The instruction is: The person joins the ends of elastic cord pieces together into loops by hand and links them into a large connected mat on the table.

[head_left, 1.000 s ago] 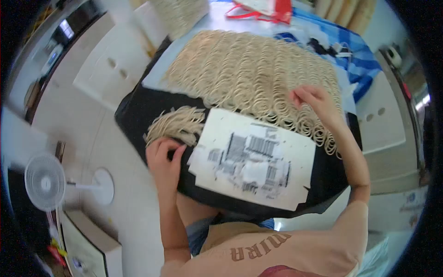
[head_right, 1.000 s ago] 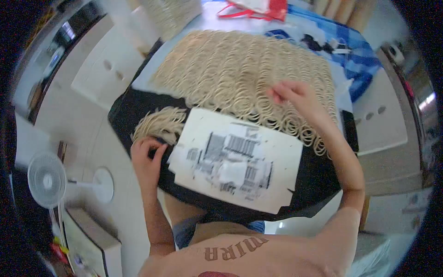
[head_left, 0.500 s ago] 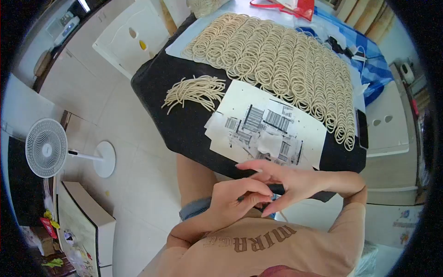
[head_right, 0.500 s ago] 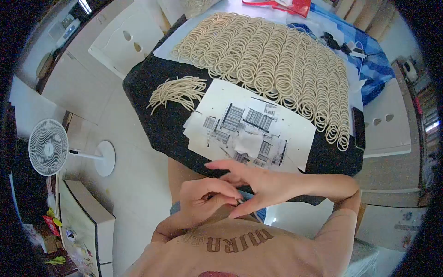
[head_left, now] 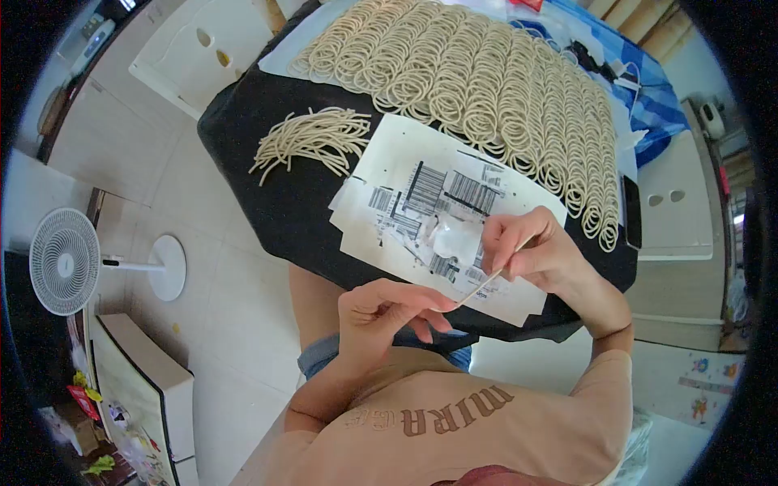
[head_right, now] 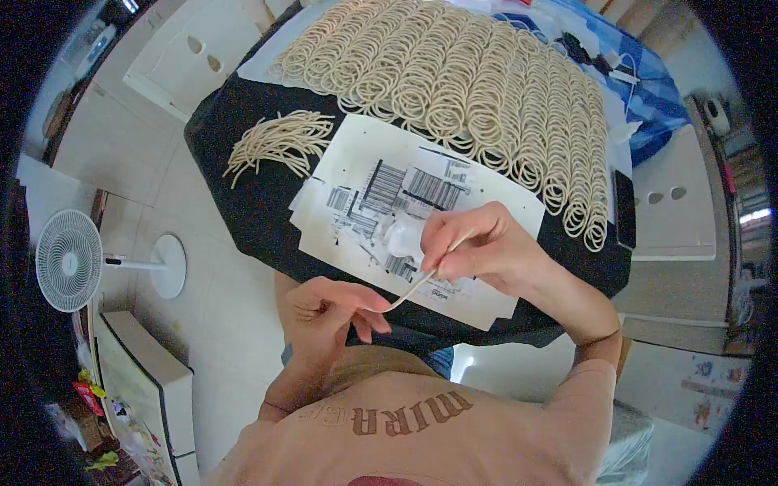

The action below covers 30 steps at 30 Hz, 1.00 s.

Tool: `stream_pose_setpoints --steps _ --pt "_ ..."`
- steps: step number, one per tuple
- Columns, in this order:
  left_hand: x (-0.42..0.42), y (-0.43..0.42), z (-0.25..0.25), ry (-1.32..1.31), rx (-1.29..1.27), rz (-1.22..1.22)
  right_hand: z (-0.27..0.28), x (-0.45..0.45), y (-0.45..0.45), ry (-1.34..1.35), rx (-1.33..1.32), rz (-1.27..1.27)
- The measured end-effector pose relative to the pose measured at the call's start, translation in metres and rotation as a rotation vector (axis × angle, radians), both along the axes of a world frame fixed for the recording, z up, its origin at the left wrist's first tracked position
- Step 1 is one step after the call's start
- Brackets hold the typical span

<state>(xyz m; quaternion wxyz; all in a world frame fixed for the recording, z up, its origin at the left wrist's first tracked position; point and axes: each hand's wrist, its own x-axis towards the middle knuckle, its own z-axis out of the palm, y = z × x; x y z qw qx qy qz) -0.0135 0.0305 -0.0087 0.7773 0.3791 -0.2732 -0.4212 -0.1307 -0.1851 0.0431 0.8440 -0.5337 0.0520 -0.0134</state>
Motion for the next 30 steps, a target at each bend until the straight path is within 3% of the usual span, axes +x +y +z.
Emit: stream_pose_setpoints --steps 4,6,10,13,16,22,28,30 --pt "-0.003 -0.006 -0.001 0.188 -0.127 -0.133 -0.010 -0.006 0.007 -0.143 0.064 -0.061" --pt "-0.004 -0.010 -0.002 0.068 -0.069 -0.136 -0.001 -0.009 0.007 -0.138 0.087 -0.026" --pt "-0.001 -0.026 0.011 0.000 0.073 -0.066 0.032 -0.008 0.011 0.360 -0.310 -0.062" --pt "0.001 -0.025 0.005 -0.136 0.124 -0.056 0.015 -0.010 0.006 0.168 -0.768 -0.161" --pt "0.000 -0.026 0.005 -0.075 0.165 -0.058 0.008 -0.011 0.000 0.178 -0.622 -0.212" --pt "0.002 -0.033 -0.008 -0.479 0.096 0.151 0.010 -0.005 0.002 0.248 -0.438 -0.195" --pt "-0.005 -0.031 -0.004 -0.350 0.187 0.106 0.003 -0.004 0.005 0.194 -0.710 -0.145" --pt "-0.003 -0.033 -0.006 -0.650 0.162 0.238 0.000 -0.002 0.006 0.172 -0.824 -0.140"
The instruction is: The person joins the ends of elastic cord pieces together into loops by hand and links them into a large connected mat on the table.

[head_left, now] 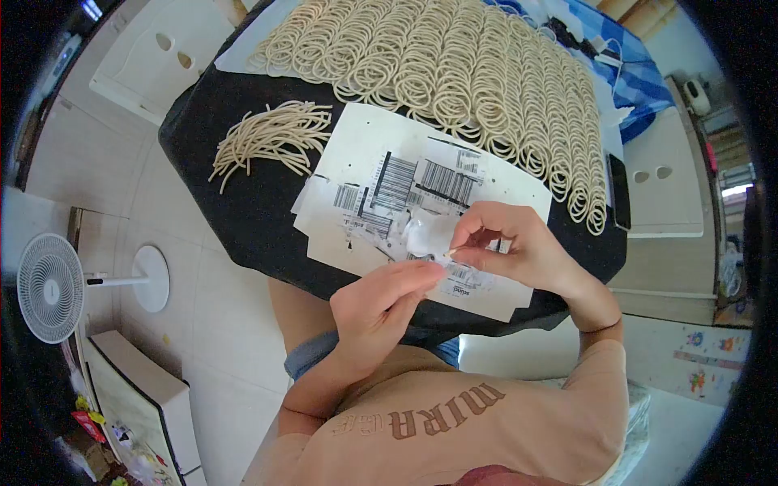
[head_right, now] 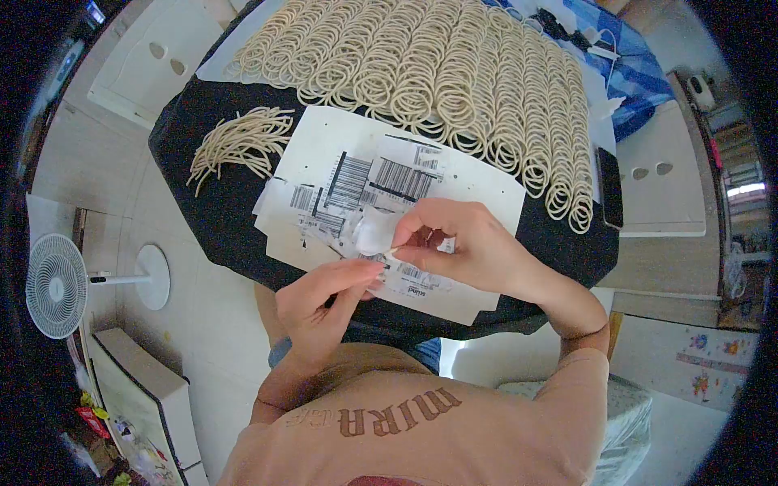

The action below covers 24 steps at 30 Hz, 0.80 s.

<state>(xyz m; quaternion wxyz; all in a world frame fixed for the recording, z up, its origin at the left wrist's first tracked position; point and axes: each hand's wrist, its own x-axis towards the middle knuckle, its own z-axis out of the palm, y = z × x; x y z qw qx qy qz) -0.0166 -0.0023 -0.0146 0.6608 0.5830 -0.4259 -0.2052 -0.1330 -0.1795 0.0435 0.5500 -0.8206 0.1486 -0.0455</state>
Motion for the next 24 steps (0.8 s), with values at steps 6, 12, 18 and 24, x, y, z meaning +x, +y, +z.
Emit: stream_pose_setpoints --steps 6,12,18,24 --pt "-0.002 -0.004 -0.003 -0.194 0.049 0.142 -0.006 0.004 -0.003 -0.102 -0.271 0.084" --pt "0.000 -0.007 -0.008 -0.224 0.026 0.179 -0.009 0.004 -0.002 -0.056 -0.381 0.012" --pt "-0.001 -0.006 -0.013 -0.221 0.001 0.168 -0.012 0.006 -0.001 -0.111 -0.431 -0.023" --pt "0.001 -0.006 -0.014 -0.253 0.001 0.160 -0.016 0.006 -0.002 -0.161 -0.470 0.018"
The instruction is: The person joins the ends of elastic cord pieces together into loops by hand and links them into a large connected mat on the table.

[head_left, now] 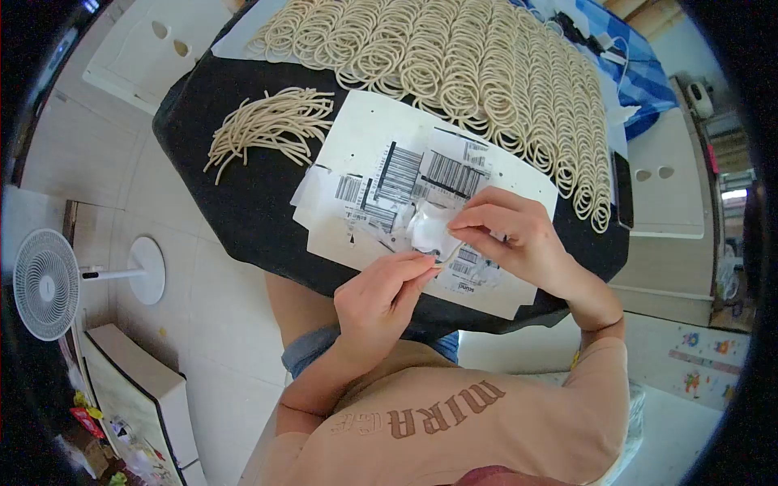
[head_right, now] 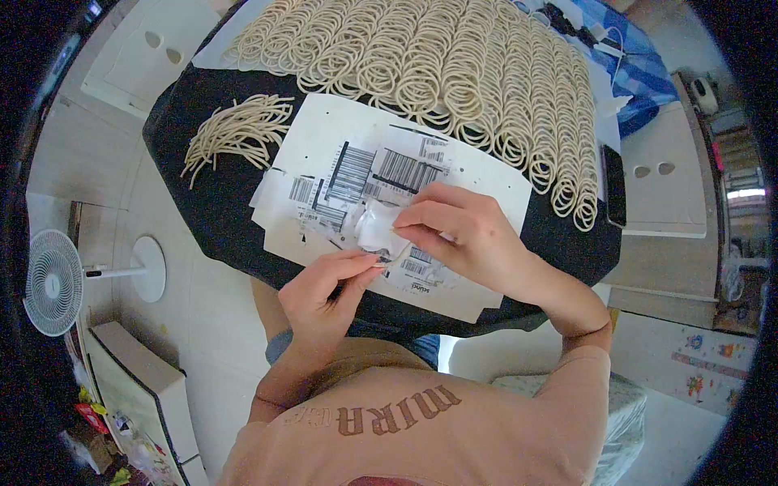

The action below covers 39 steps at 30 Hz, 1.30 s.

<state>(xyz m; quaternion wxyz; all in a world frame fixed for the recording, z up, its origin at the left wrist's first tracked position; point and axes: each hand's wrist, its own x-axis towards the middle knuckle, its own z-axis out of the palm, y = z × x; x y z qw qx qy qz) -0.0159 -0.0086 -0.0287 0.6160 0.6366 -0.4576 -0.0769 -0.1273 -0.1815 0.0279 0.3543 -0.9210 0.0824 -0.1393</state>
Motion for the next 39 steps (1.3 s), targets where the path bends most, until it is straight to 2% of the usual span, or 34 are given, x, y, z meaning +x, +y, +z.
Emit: stream_pose_setpoints --steps 19,39 --pt "0.001 0.000 -0.002 -0.039 -0.009 -0.006 -0.007 0.003 0.001 0.036 -0.077 -0.016" --pt "0.000 0.001 0.001 -0.009 0.036 -0.014 -0.011 0.007 0.006 -0.071 -0.435 0.061"
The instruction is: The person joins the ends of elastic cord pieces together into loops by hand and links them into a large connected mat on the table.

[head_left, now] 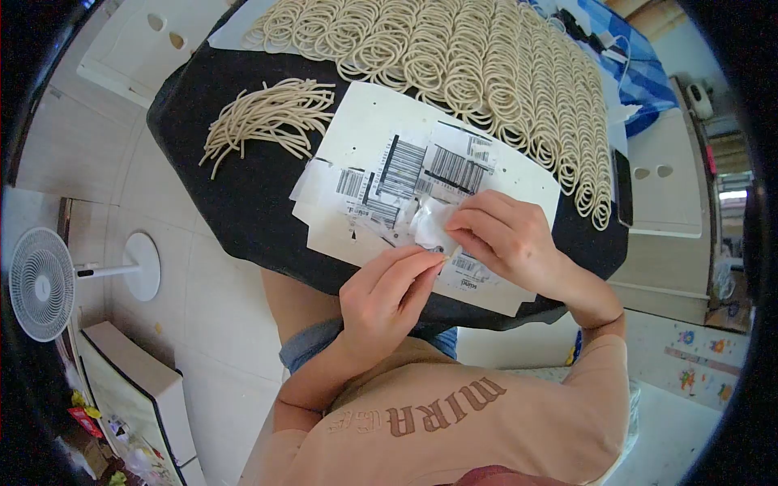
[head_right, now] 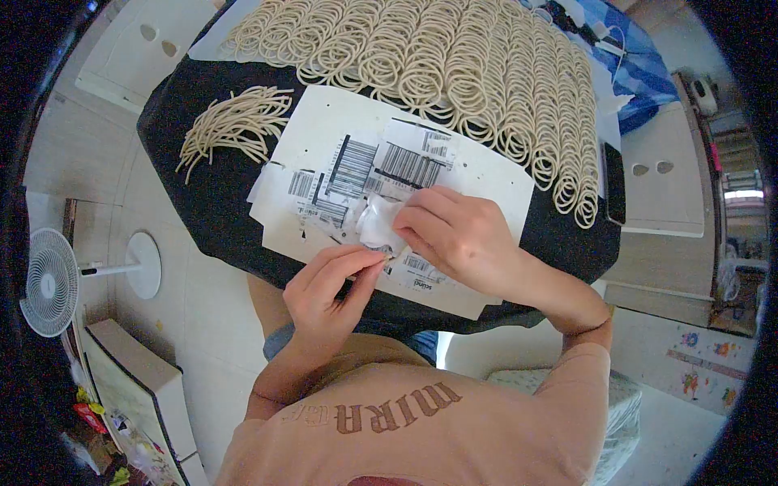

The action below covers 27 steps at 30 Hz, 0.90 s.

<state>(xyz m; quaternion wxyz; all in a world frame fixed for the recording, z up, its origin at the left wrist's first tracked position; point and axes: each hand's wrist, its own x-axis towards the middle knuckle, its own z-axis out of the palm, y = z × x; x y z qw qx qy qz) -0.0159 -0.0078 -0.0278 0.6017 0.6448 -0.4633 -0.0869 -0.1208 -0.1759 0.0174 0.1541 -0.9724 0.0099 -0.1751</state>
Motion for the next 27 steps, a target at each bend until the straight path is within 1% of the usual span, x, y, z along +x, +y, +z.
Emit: stream_pose_setpoints --steps 1,4,7,10,13,16,19,22,25,27 --pt "0.000 0.000 0.000 0.003 0.001 -0.001 0.000 0.000 0.000 0.003 -0.008 0.002" --pt "0.002 -0.002 -0.002 -0.020 -0.056 -0.007 0.000 0.000 -0.002 -0.012 0.117 0.015" --pt "0.004 0.001 0.004 0.078 -0.063 -0.033 0.009 -0.004 0.001 0.097 0.497 -0.050" --pt "0.005 0.004 0.012 0.268 -0.035 -0.078 0.012 -0.005 0.000 0.058 0.673 0.027" --pt "0.004 0.007 0.013 0.501 -0.037 -0.123 0.012 -0.006 0.004 0.090 0.921 0.063" --pt "0.007 0.008 0.018 0.571 0.005 -0.147 0.009 -0.010 0.013 0.132 1.231 0.011" --pt "0.007 0.008 0.019 0.577 0.017 -0.166 0.004 -0.015 0.013 0.178 1.263 0.045" --pt "0.008 0.009 0.022 0.658 0.030 -0.197 0.008 -0.016 0.015 0.184 1.303 0.026" --pt "0.010 0.011 0.022 0.640 0.058 -0.212 0.010 -0.017 0.014 0.216 1.211 0.032" --pt "0.010 0.011 0.022 0.641 0.049 -0.221 0.008 -0.017 0.015 0.208 1.205 0.015"
